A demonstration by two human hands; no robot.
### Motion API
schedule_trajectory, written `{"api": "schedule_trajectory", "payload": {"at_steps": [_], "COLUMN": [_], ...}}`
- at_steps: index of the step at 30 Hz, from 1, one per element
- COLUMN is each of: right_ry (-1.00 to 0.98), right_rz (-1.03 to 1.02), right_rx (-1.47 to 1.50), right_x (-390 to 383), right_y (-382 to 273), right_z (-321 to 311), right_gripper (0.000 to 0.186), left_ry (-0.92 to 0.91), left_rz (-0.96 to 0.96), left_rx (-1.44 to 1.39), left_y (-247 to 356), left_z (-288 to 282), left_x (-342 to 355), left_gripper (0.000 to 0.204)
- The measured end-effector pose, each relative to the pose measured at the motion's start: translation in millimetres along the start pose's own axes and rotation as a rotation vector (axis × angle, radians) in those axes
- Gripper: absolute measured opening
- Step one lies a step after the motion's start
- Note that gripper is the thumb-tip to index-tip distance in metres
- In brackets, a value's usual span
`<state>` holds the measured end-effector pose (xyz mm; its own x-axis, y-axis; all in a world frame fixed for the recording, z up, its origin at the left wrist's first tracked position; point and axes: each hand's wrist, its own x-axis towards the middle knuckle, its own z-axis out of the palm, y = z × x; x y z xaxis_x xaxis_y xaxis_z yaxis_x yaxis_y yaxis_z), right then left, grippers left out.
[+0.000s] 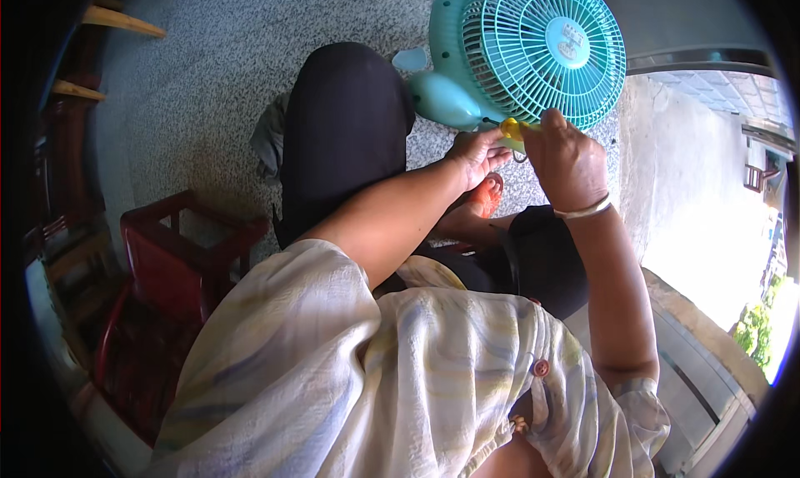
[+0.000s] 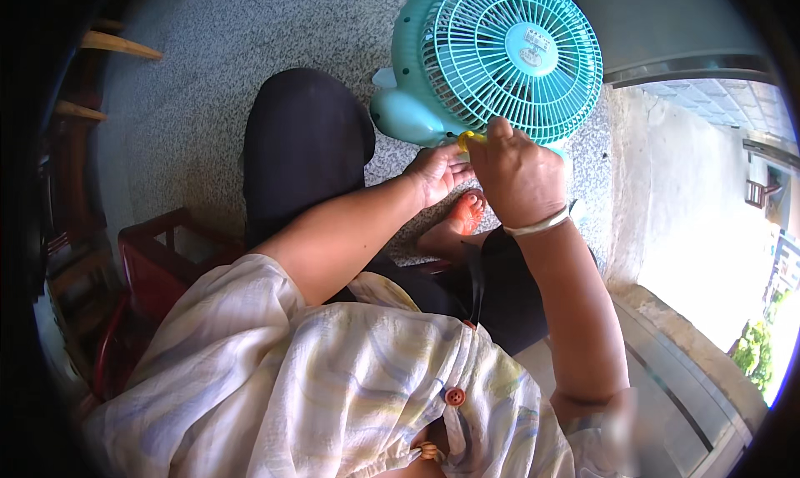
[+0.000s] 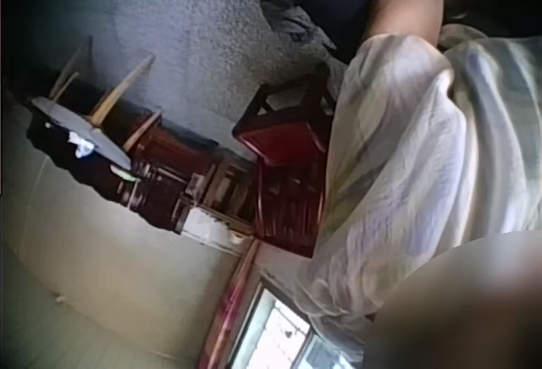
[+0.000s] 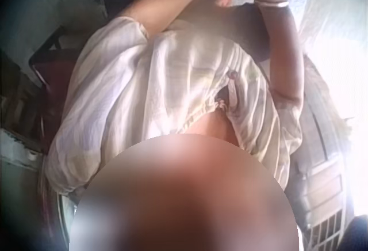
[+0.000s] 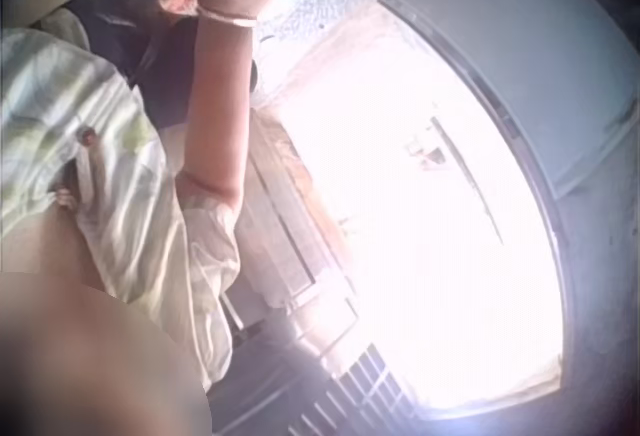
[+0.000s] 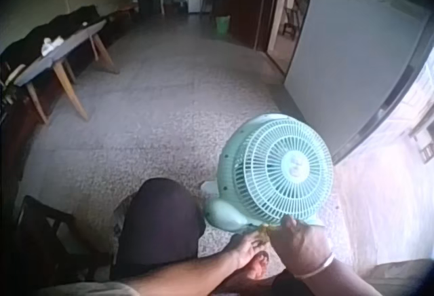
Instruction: Repairing a small blue electric fan using a screwdriver.
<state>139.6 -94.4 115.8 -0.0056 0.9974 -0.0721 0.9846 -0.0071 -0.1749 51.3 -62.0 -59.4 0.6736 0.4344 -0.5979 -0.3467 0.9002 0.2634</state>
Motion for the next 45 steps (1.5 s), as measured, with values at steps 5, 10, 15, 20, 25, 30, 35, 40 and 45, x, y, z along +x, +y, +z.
{"api": "schedule_trajectory", "payload": {"at_steps": [5, 10, 15, 20, 25, 30, 35, 40, 45], "right_ry": [0.032, 0.080, -0.226, 0.119, 0.033, -0.050, 0.005, -0.054, -0.012], "right_rz": [0.114, -0.086, 0.160, -0.050, -0.016, 0.046, -0.115, 0.124, -0.108], "right_rx": [-0.054, 0.039, -0.161, 0.052, -0.141, -0.012, -0.041, -0.116, -0.096], "right_x": [1.9, -5.8, -3.0, -5.5, -3.8, -7.2, -10.1, -3.2, -8.1], "right_y": [-4.1, 5.4, -5.3, -1.3, -4.1, -3.3, -3.7, -2.3, -4.9], "right_z": [1.1, 2.6, -8.8, -7.4, -1.8, -3.5, -2.6, -2.6, -9.4], "right_gripper": [0.034, 0.034, 0.044, 0.037, 0.031, 0.033, 0.036, 0.034, 0.033], "left_ry": [0.031, 0.028, 0.068, 0.038, 0.066, 0.043, 0.063, 0.067, 0.071], "left_rz": [-0.003, 0.019, 0.063, 0.047, 0.030, 0.029, 0.043, 0.007, 0.038], "left_rx": [-0.071, -0.057, -0.036, -0.031, -0.045, -0.016, -0.022, -0.044, -0.041], "left_y": [-2.6, -3.9, 2.0, -0.9, -5.2, -2.2, -3.1, -1.5, -2.1], "left_z": [-1.9, -1.8, 7.4, 0.1, -2.6, -5.3, 0.3, -1.9, -1.3], "left_x": [1.1, 1.5, -11.5, -2.4, 0.7, 2.7, -0.2, 1.4, 1.1], "left_gripper": [0.027, 0.029, 0.033, 0.033, 0.033, 0.031, 0.030, 0.030, 0.030]}}
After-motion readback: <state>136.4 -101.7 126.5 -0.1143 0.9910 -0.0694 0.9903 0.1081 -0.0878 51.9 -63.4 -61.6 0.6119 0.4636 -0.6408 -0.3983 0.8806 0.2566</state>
